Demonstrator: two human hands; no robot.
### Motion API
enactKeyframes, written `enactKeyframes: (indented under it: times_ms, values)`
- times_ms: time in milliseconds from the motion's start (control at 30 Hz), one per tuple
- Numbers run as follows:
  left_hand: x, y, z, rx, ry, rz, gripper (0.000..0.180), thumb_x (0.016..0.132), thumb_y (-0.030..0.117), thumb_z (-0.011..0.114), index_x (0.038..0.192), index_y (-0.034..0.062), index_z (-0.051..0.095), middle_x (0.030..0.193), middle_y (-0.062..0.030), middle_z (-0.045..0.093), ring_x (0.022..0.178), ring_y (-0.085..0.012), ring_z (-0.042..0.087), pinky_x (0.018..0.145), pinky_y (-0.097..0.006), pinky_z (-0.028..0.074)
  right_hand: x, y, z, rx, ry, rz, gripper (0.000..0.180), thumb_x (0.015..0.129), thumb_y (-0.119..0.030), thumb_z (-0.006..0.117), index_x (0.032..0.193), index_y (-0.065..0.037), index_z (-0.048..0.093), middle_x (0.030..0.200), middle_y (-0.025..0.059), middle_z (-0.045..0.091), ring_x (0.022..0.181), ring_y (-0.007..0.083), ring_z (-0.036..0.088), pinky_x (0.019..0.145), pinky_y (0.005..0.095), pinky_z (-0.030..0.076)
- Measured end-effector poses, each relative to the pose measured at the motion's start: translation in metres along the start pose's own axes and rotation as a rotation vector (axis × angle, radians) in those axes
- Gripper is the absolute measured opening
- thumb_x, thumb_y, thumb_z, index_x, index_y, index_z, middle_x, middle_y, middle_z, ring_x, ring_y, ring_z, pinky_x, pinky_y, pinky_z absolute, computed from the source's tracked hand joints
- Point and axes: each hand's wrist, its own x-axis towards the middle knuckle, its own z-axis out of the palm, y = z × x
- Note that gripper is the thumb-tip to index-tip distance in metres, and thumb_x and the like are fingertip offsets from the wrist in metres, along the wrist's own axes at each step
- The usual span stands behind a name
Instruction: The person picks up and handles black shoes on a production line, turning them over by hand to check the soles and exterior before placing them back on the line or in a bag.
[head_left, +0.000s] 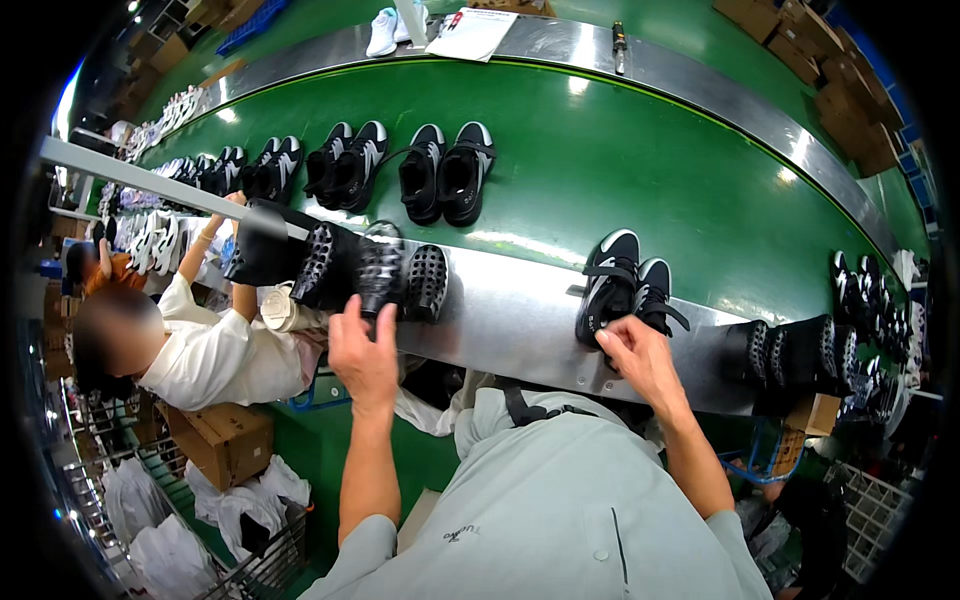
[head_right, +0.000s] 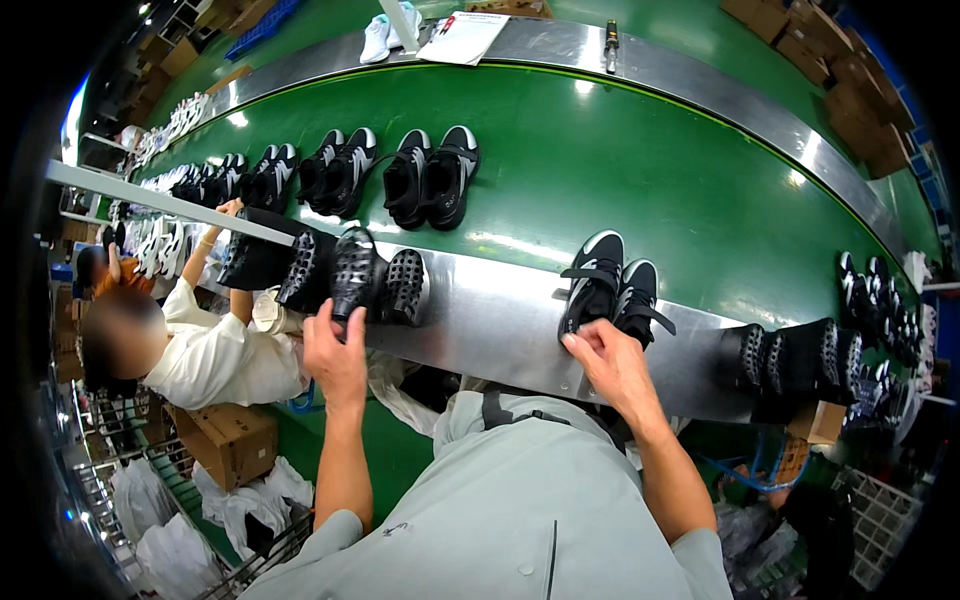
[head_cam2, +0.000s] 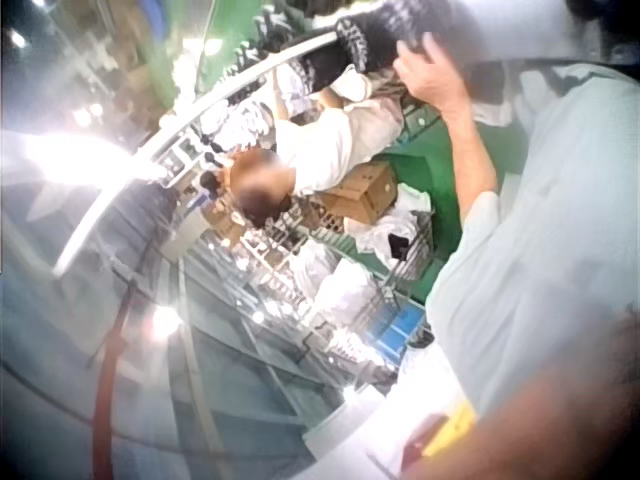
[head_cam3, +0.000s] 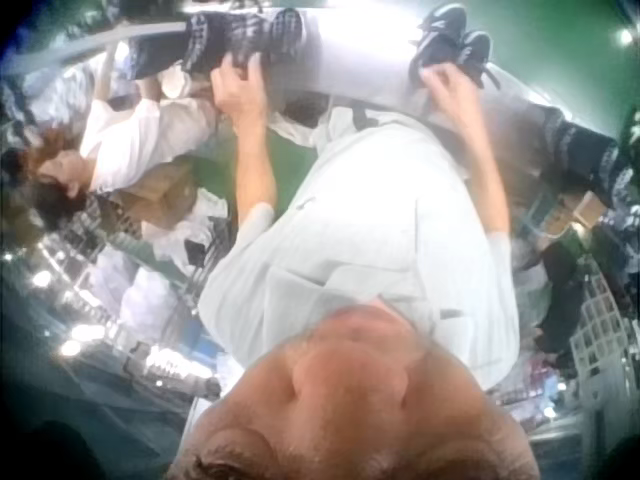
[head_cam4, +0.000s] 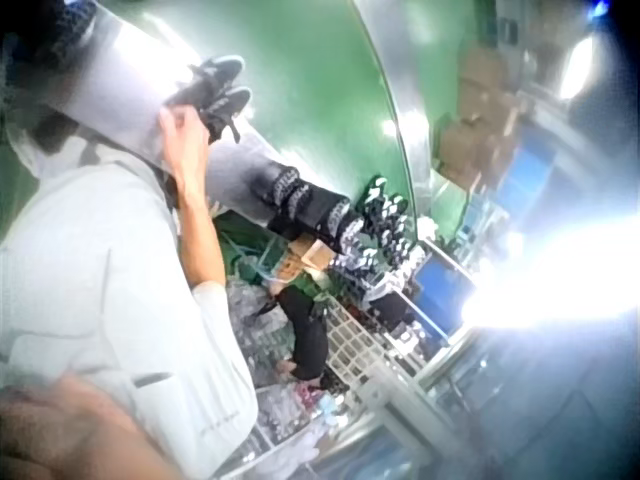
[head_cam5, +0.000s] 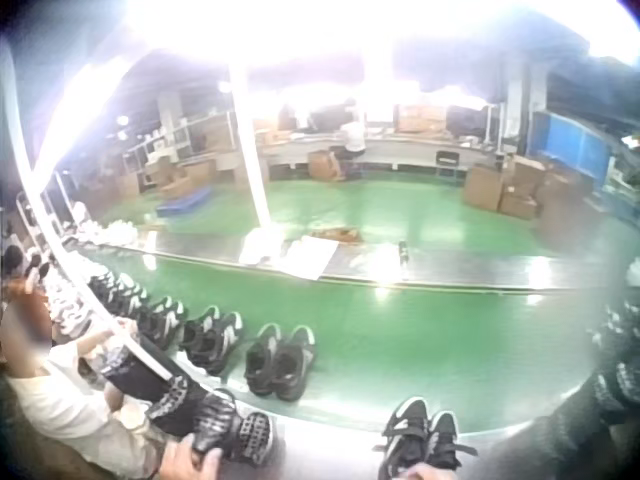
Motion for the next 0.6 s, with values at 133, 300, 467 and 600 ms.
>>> enactKeyframes:
  times_ms: [133, 300, 467, 600]
  values:
    - [-0.012, 0.087, 0.019, -0.306, -0.122, 0.439, 0.045, 0.075, 0.018, 0.084, 0.112, -0.0007, 0.066, 0.083, -0.0101, 0.059, 0.071, -0.0278, 0.058, 0.061, -0.039, 0.049, 0.016, -0.028, 0.045, 0.605, -0.133, 0.046, 0.054, 0.096, -0.031, 0.069, 0.133, 0.004, 0.049, 0.113, 0.0083, 0.064, 0.093, 0.0167, 0.065, 0.079, 0.0303, 0.056]
    - [-0.013, 0.145, 0.042, -0.728, -0.382, 0.411, 0.044, 0.079, 0.024, 0.08, 0.114, 0.0016, 0.065, 0.093, -0.0129, 0.061, 0.082, -0.0302, 0.061, 0.07, -0.037, 0.051, 0.015, -0.028, 0.024, 1.02, -0.302, 0.174, 0.041, 0.095, -0.027, 0.068, 0.126, -0.004, 0.054, 0.111, 0.0072, 0.066, 0.095, 0.0177, 0.068, 0.078, 0.0383, 0.06]
    - [0.003, 0.161, 0.101, -1.216, -1.122, -0.083, 0.043, 0.088, 0.016, 0.072, 0.126, 0.0008, 0.062, 0.109, -0.007, 0.066, 0.098, -0.0161, 0.06, 0.086, -0.031, 0.051, -0.002, -0.013, 0.012, 0.905, -0.564, 0.306, 0.049, 0.091, -0.026, 0.069, 0.13, -0.002, 0.052, 0.109, 0.0085, 0.065, 0.09, 0.0176, 0.067, 0.076, 0.0342, 0.058]
    - [-0.028, 0.156, 0.133, -1.098, -0.98, -0.248, 0.024, 0.088, 0.004, 0.069, 0.112, 0.0016, 0.067, 0.09, -0.0018, 0.065, 0.075, -0.0073, 0.057, 0.067, -0.023, 0.049, -0.033, -0.02, 0.004, -0.403, 0.125, -0.043, 0.071, 0.09, -0.052, 0.067, 0.125, 0.008, 0.052, 0.085, 0.0195, 0.069, 0.082, 0.0337, 0.07, 0.071, 0.0417, 0.055]
